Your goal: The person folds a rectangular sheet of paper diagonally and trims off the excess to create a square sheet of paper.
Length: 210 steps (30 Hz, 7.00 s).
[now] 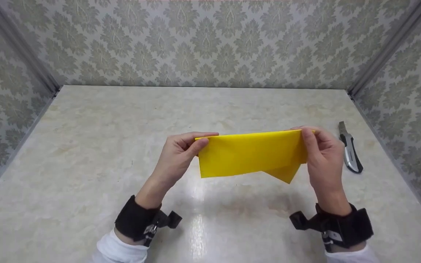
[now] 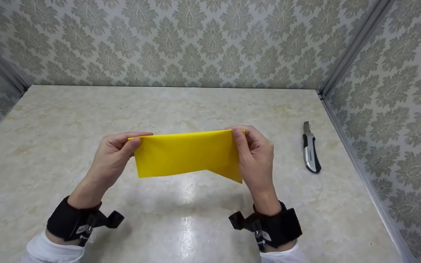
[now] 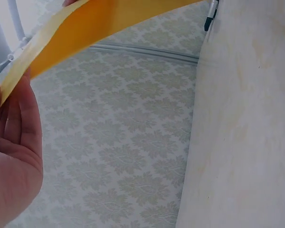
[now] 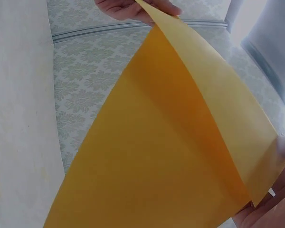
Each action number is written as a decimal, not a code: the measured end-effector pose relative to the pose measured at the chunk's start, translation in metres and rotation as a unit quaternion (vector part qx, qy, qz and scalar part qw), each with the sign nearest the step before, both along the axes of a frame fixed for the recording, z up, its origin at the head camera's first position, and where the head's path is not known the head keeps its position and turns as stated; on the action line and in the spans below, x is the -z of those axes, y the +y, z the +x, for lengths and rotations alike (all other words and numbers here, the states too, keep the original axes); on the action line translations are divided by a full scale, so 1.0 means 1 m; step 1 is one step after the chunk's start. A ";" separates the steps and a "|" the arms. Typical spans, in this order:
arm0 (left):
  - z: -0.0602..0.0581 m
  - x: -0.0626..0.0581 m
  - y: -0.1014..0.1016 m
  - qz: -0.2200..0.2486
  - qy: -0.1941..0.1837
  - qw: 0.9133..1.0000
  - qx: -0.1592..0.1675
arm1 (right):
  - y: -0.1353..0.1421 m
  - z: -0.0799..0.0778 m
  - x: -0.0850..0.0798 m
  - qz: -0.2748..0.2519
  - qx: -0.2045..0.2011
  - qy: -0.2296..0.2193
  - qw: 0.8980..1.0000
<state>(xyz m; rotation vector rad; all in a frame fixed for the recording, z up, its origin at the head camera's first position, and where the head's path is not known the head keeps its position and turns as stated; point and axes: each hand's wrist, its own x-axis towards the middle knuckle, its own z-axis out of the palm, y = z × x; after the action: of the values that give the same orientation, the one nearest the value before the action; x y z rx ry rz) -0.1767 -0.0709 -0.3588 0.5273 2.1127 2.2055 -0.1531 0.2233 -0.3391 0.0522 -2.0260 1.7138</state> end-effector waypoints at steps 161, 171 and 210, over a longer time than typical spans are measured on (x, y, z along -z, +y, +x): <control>0.020 0.024 0.045 -0.088 0.081 0.993 0.015 | -0.029 0.015 0.009 0.228 -0.063 0.297 0.925; 0.008 0.027 0.036 -0.110 0.083 0.990 0.007 | -0.009 0.012 0.002 0.180 -0.004 0.271 0.946; -0.003 0.008 -0.009 -0.132 0.185 0.964 -0.136 | 0.032 0.004 -0.010 0.173 -0.072 0.135 0.973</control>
<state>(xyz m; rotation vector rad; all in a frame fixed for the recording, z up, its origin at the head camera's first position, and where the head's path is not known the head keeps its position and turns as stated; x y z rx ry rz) -0.1798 -0.0801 -0.3671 0.7151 2.7709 2.0214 -0.1491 0.2551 -0.3289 0.5302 -2.1251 1.3267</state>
